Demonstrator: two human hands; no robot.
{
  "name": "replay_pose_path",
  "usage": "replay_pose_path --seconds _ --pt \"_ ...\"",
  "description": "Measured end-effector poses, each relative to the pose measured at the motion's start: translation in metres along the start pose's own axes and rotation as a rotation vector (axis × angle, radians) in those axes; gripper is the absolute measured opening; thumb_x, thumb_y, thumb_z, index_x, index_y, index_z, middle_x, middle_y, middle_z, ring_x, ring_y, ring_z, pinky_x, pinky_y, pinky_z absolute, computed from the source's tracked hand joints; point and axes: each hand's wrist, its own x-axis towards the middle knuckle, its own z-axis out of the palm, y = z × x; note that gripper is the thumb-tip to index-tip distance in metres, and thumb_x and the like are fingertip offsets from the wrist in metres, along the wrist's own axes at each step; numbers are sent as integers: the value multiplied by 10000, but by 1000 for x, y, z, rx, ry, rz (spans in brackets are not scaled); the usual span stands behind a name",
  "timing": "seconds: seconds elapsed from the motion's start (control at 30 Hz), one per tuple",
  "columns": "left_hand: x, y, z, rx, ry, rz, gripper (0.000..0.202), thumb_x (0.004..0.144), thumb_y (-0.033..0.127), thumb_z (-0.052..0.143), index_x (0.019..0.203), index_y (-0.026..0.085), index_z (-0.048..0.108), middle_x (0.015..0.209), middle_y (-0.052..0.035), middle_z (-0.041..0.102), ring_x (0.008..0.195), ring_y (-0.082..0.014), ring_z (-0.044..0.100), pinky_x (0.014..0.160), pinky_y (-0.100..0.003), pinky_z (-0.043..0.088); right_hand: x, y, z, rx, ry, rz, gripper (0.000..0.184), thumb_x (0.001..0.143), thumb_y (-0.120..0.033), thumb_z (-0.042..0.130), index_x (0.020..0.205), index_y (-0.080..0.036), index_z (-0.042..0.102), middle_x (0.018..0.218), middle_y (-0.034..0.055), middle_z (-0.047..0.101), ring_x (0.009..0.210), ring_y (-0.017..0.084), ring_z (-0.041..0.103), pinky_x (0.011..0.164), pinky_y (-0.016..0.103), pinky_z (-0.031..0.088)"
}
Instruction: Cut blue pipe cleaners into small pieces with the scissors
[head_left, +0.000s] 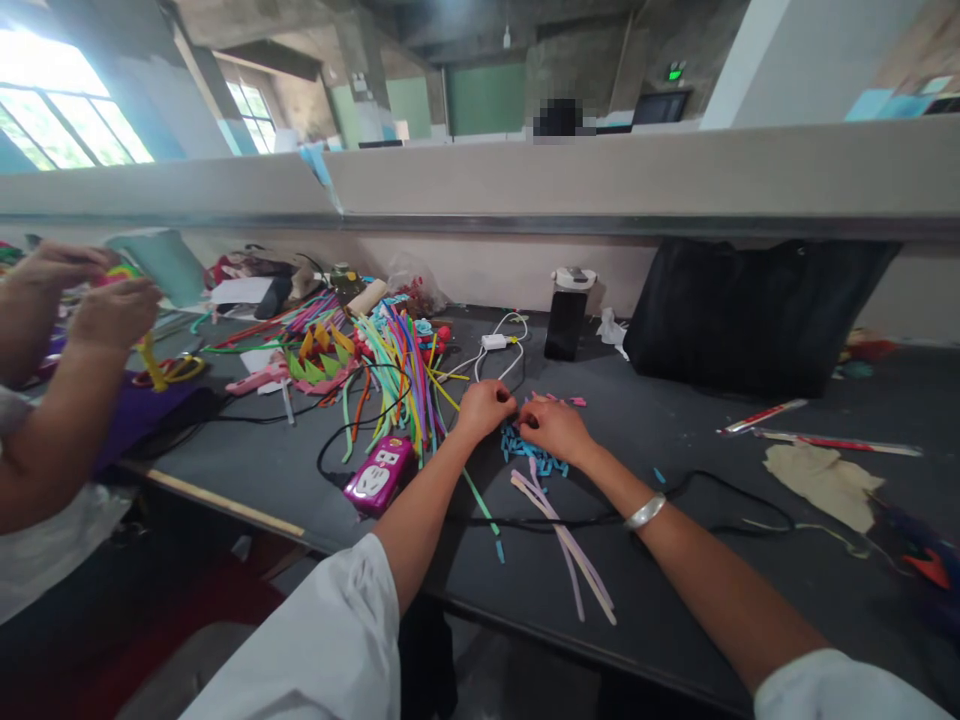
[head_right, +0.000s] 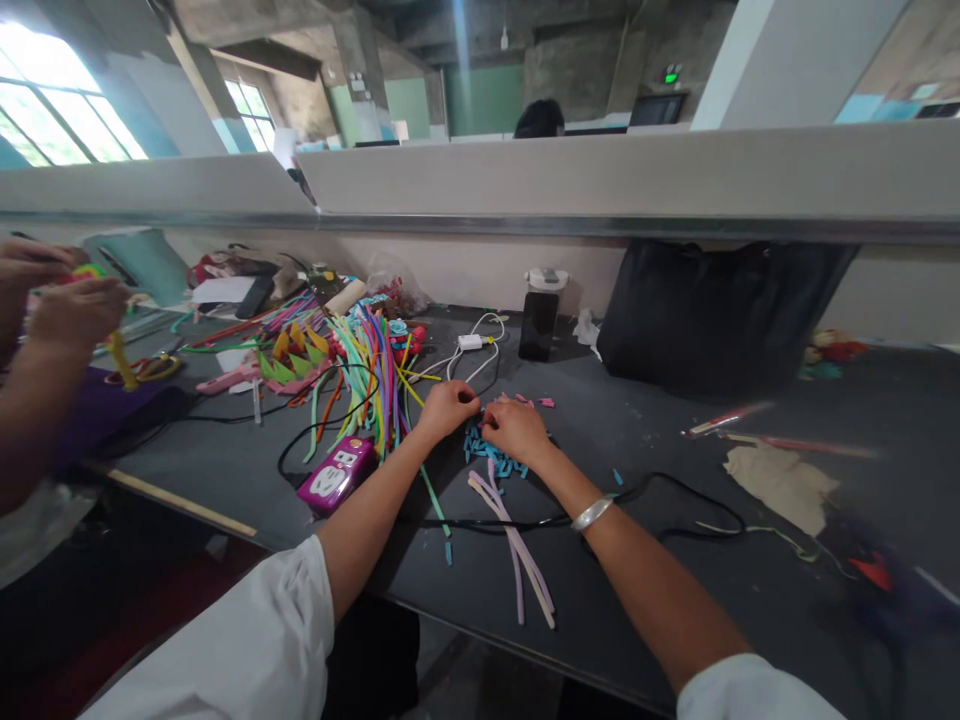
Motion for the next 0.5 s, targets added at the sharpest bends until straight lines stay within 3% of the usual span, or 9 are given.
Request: replay_pose_path --seconds 0.13,0.3,0.4,0.5 --pt "1 0 5 -338 108 -89 127 673 277 617 642 154 622 578 12 592 560 -101 514 561 -216 378 5 11 5 237 109 59 114 743 -258 545 750 -187 635 762 16 652 714 139 584 691 255 433" --pt "-3 8 8 -818 -22 -170 194 683 334 625 657 152 564 506 44 515 452 -63 445 472 -190 344 9 18 5 526 214 103 195 757 -357 535 745 -175 603 720 8 654 674 134 591 662 258 468" --pt "-6 14 6 -951 -78 -193 221 676 351 640 653 145 561 528 41 520 434 -49 424 444 -187 316 8 16 2 648 248 130 206 730 -372 569 753 -172 614 733 9 658 658 129 580 635 251 472" --pt "-8 18 6 -982 -78 -208 240 672 355 655 639 138 558 543 41 520 426 -35 380 425 -187 263 7 12 0 742 251 168 233 732 -402 578 774 -176 614 690 -1 637 544 105 520 506 224 432"
